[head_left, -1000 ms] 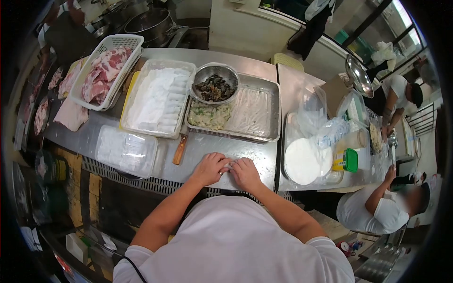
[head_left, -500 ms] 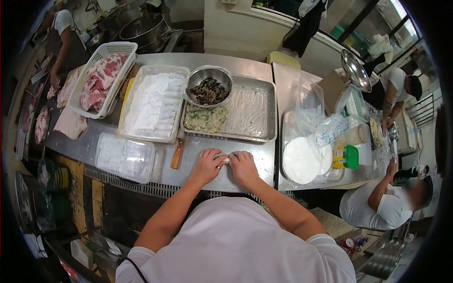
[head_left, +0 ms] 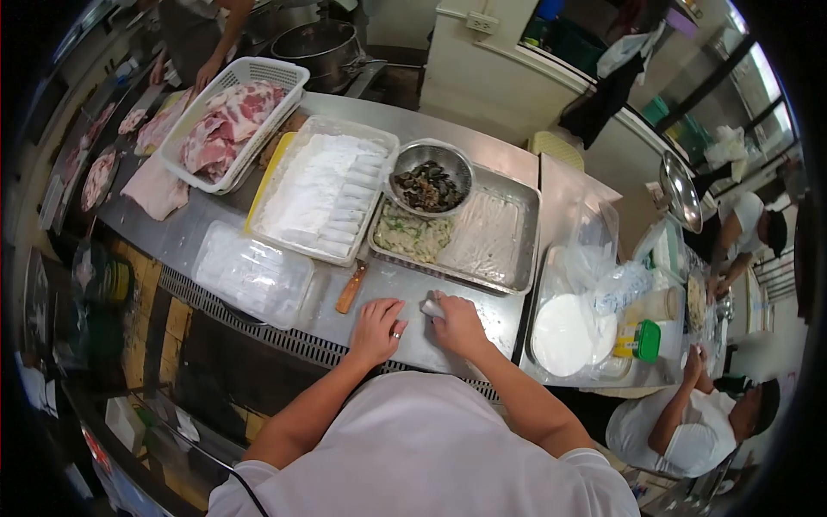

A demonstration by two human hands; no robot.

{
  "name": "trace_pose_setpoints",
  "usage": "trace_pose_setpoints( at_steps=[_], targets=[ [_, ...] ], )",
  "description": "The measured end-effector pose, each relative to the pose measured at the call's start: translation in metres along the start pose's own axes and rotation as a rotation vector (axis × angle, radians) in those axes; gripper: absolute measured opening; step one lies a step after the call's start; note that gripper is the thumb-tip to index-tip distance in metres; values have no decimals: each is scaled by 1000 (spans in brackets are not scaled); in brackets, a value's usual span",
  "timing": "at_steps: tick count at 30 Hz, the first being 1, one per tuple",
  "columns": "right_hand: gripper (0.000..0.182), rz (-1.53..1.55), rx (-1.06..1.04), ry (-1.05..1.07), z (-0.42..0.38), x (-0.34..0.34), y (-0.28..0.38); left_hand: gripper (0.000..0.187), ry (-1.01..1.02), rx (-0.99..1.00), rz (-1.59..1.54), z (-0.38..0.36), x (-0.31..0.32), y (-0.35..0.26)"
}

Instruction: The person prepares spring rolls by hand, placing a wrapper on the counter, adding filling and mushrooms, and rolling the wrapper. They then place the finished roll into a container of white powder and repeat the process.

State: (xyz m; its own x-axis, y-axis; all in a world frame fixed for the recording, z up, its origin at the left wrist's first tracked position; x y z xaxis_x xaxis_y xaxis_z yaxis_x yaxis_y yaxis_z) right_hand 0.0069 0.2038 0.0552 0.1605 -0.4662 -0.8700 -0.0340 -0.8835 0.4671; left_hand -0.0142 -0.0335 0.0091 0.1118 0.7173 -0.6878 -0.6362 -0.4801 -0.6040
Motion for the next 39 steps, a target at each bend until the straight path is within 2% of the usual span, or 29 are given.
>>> trace_pose_setpoints(
  at_steps=[3, 6, 7, 9, 12, 16, 18, 22, 25, 28, 31, 35, 38, 39],
  targets=[
    [62, 335, 104, -36, 15, 4, 2, 44, -11, -23, -12, -1, -2, 1],
    [58, 466, 132, 65, 54, -40, 54, 43, -8, -26, 7, -1, -1, 2],
    [56, 488, 0, -5, 73, -35, 59, 43, -5, -23, 18, -2, -1, 3],
    [51, 477, -47, 57, 114, -51, 98, 44, 7, -17, 22, -2, -1, 4],
    [48, 436, -162, 30, 177, -49, 152, 45, -5, -23, -2, -3, 1, 6],
    [41, 324, -215, 85, 247, -23, 212, 43, -6, -52, 0, -8, 8, 10],
    [43, 226, -237, 143, 268, -5, 230, 42, -46, -42, -11, -7, 5, 9],
    [42, -3, -223, 417, 294, 23, 241, 41, -84, -44, -52, -5, -2, 6],
    [41, 1, -288, 210, 292, 28, 240, 41, -80, -43, -76, -3, -5, 5],
    [43, -45, -397, 323, 290, 33, 239, 42, -60, -39, -76, -4, 1, 7],
    [41, -138, -411, 308, 275, 17, 238, 44, -13, -50, -36, -5, 1, 6],
    [37, 251, -345, -121, 221, -39, 205, 45, 7, -48, -55, -4, -1, 7],
    [34, 291, -123, -547, 201, -85, 123, 47, -9, -33, -45, -4, 1, 7],
    [37, 169, -25, -682, 195, -105, 93, 47, -24, -24, -60, -4, 2, 9]
  ],
)
Point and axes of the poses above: each hand's wrist, its own z-axis towards the middle knuckle, its own x-axis out of the palm, y = z × x, the point moved 1 cm from there along z, towards the middle knuckle, and after that the axes turned 6 degrees about x, right-handed, at the moved point
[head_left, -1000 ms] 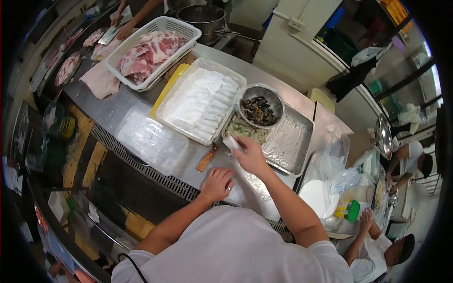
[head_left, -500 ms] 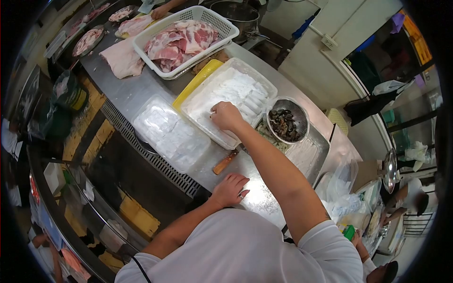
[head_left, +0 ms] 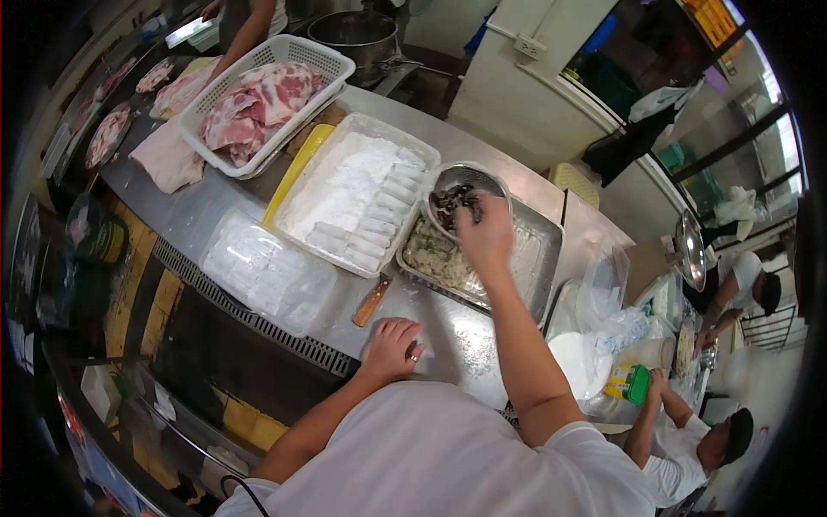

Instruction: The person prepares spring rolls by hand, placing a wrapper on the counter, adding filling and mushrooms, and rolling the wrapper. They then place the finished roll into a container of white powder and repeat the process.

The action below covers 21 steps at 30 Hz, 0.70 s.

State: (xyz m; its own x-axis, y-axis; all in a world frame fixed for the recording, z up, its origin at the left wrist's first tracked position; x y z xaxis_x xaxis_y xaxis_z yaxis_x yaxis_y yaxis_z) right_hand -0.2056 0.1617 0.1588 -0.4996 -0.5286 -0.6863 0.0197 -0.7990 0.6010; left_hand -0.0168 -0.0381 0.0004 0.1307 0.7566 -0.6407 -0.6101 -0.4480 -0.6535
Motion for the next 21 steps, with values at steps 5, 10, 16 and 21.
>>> trace_pose_setpoints(
  at_steps=[5, 10, 16, 21],
  targets=[
    [42, 107, 823, 341, 25, -45, -92, 46, -5, 11, 23, 2, 0, -4],
    [32, 505, 885, 241, 16, -2, -118, 47, -21, 38, 60, 2, 2, -5],
    [21, 531, 827, 55, 18, -2, -106, 46, -39, 60, 66, 2, 2, -5],
    [21, 649, 795, -36, 25, -48, -106, 45, -51, 60, 78, 2, 2, -7]
  ],
)
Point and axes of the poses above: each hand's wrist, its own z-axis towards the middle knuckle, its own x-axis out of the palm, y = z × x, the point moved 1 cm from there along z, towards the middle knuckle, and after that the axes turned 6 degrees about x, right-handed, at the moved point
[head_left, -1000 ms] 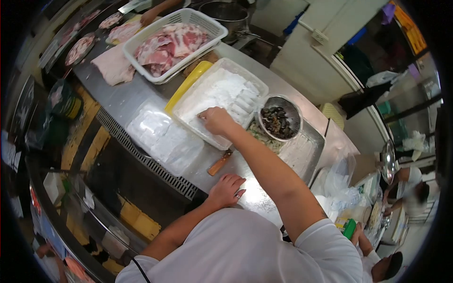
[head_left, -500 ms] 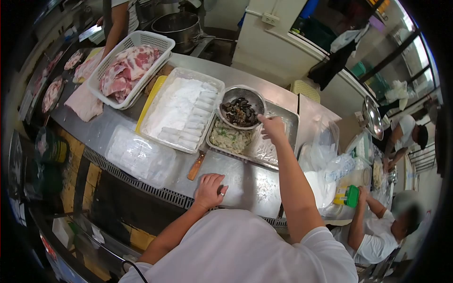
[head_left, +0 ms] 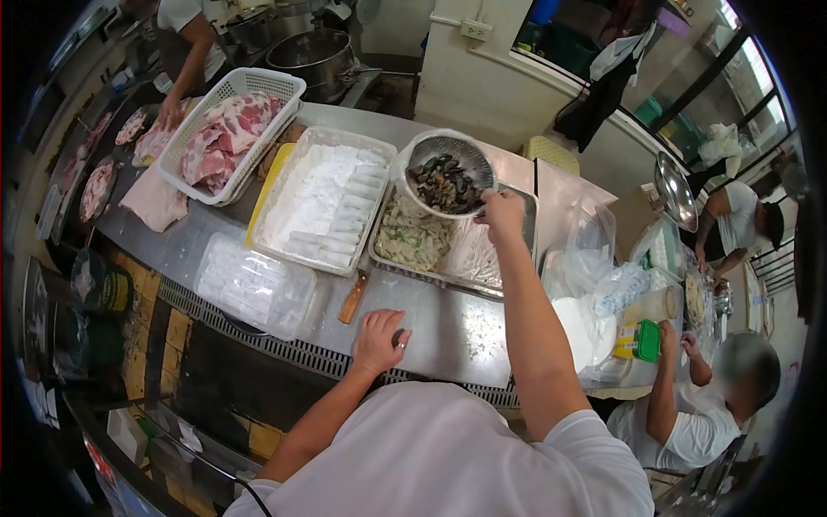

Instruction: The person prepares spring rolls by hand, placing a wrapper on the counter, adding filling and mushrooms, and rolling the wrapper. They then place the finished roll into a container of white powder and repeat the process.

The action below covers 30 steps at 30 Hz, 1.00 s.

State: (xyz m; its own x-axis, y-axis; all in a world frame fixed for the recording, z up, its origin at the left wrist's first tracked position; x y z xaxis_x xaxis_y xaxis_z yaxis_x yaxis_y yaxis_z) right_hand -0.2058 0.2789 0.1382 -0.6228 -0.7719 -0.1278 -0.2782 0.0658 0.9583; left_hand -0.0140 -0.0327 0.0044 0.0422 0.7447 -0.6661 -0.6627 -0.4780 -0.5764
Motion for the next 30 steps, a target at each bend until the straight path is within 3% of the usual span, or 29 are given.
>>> trace_pose_setpoints(
  at_steps=[8, 14, 22, 26, 30],
  targets=[
    [18, 211, -4, -43, -1, -103, 43, 44, 30, -33, -24, -1, 2, 0],
    [17, 92, 26, -143, 7, -155, -18, 43, 33, -27, -22, -2, 3, 0],
    [16, 60, 134, -205, 1, -135, -87, 44, 20, -9, -8, -3, 4, 1],
    [27, -11, 176, -233, 10, -134, -106, 42, 21, 0, 0, -2, 4, 1],
    [32, -215, 91, -233, -26, -161, -69, 43, 42, -23, 0, -2, 4, 1]
  ],
)
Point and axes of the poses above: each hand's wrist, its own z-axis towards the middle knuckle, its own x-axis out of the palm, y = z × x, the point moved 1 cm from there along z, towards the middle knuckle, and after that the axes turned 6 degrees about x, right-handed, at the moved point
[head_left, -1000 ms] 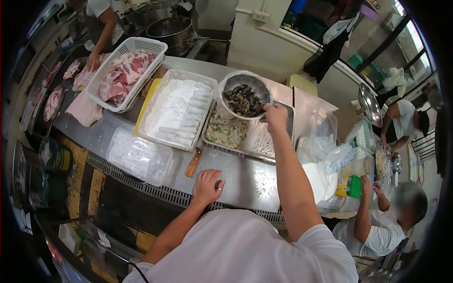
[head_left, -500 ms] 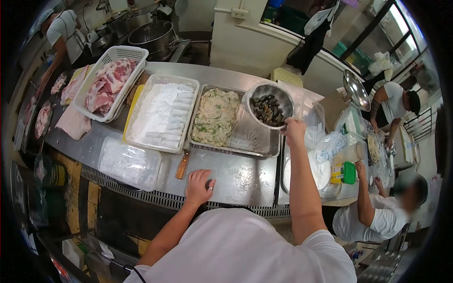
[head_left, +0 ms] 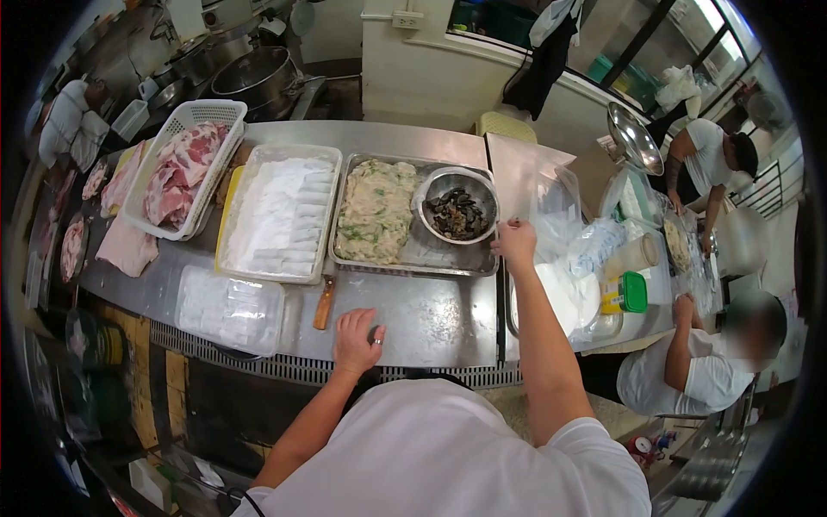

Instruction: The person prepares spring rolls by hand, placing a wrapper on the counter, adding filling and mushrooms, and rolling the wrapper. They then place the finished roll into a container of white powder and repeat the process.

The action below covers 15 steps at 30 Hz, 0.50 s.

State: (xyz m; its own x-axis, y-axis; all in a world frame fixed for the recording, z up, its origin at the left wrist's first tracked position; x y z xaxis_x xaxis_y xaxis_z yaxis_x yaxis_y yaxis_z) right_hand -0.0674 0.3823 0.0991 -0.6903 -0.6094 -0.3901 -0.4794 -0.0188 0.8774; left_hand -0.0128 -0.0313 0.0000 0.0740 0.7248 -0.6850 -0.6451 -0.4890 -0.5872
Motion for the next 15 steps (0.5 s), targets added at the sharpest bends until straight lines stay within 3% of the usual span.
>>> trace_pose_setpoints(
  at_steps=[3, 6, 10, 15],
  targets=[
    [26, -87, -159, -36, -27, -44, -11, 44, 10, -2, -4, -2, 1, 1],
    [25, -524, -375, -131, -57, -81, -60, 44, 23, 5, -30, 0, 0, 0],
    [19, -695, -275, -119, -139, -108, -95, 45, 63, -1, -50, 0, -2, -1],
    [31, -966, -410, -226, -163, -118, -140, 46, 134, 105, -79, 3, 6, -10]
  ],
)
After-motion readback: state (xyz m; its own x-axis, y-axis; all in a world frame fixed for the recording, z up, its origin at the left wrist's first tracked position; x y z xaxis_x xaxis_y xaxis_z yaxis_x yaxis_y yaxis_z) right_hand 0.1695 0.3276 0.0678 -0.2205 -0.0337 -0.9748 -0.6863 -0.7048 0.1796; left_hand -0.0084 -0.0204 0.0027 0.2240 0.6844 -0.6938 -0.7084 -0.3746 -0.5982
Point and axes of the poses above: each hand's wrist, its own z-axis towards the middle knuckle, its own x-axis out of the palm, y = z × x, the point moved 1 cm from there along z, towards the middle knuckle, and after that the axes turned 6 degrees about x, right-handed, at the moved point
